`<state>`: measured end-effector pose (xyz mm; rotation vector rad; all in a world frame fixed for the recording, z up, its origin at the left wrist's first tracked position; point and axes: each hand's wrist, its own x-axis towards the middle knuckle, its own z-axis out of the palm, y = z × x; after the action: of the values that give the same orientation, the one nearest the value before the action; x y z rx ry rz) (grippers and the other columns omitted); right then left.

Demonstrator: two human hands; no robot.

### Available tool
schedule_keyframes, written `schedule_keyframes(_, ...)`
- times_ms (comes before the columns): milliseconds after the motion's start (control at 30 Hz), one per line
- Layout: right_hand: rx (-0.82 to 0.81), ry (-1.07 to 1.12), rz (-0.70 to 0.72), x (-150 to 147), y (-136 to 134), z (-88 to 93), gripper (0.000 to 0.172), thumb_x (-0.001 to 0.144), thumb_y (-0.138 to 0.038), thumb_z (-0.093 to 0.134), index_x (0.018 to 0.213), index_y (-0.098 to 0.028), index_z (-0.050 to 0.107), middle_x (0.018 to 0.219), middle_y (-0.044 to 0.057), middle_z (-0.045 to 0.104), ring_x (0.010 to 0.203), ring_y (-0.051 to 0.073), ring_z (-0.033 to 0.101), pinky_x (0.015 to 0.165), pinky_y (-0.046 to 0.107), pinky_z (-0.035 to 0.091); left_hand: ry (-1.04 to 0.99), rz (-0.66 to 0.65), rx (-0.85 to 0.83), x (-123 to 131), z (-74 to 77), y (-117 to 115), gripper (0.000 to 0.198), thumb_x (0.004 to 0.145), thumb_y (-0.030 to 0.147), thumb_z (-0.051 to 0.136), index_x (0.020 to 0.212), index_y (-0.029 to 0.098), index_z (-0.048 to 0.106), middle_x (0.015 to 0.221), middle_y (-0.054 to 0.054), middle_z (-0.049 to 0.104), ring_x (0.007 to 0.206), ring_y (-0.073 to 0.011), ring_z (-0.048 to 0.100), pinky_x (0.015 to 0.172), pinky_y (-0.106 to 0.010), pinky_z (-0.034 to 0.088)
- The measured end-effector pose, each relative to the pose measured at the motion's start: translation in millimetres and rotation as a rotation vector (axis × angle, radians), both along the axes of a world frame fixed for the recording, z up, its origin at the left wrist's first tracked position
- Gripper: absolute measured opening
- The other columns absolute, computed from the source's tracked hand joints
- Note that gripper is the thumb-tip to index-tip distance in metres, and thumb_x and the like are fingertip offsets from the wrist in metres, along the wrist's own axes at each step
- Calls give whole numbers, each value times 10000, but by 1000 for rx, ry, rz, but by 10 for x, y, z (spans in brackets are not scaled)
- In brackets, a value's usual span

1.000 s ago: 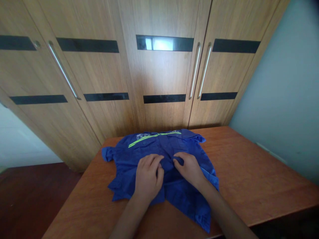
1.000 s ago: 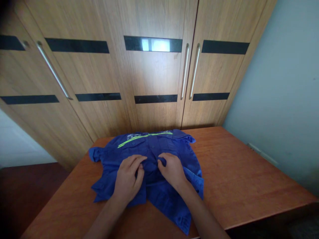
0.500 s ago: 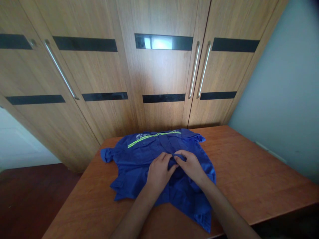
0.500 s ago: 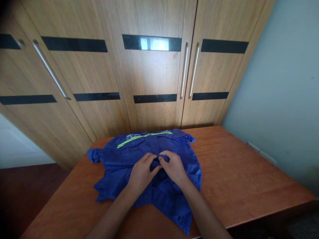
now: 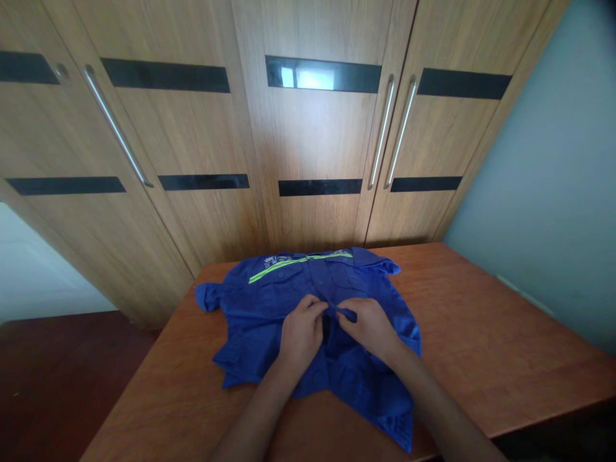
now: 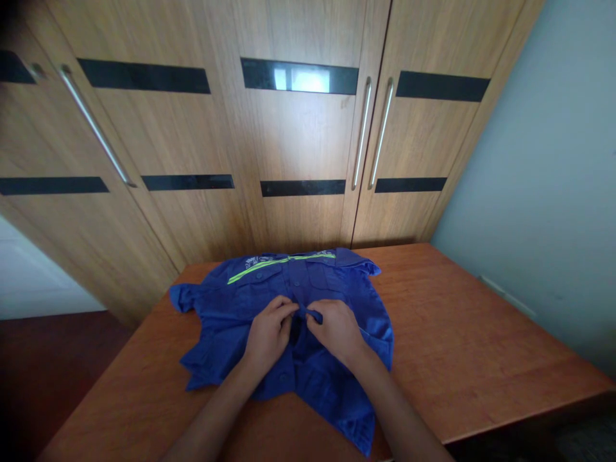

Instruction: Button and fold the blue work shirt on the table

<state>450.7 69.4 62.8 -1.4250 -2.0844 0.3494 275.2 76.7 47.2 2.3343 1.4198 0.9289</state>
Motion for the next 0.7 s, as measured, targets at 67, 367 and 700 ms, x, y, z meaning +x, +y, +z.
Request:
schedule_keyframes(67, 10, -1, -40, -24, 21, -19, 184, 831, -188, 543, 854, -244, 717, 890, 19, 739, 873, 181, 673, 803, 247, 455, -57, -13, -17, -5, -18, 5, 357, 848, 34, 417, 1016, 224, 669, 970, -26, 624, 883, -154, 609, 795, -243, 462)
schedule_keyframes(367, 0, -82, 16, -140, -5, -9, 155, 861, -219, 556, 902, -252, 702, 892, 11, 735, 874, 185, 674, 765, 242, 447, -113, -30, -28, 8, -12, -25, 306, 828, 4, 398, 827, 205, 630, 914, -21, 600, 854, -145, 591, 759, -225, 441)
schedule_keyframes(700, 56, -164, -194, -249, -42, -76, 157, 874, -239, 522, 903, -261, 675, 901, 17, 733, 839, 189, 674, 701, 242, 439, -189, -14, -27, 7, 23, -14, 290, 838, 31, 405, 802, 202, 637, 869, -27, 611, 847, -157, 592, 745, -234, 443)
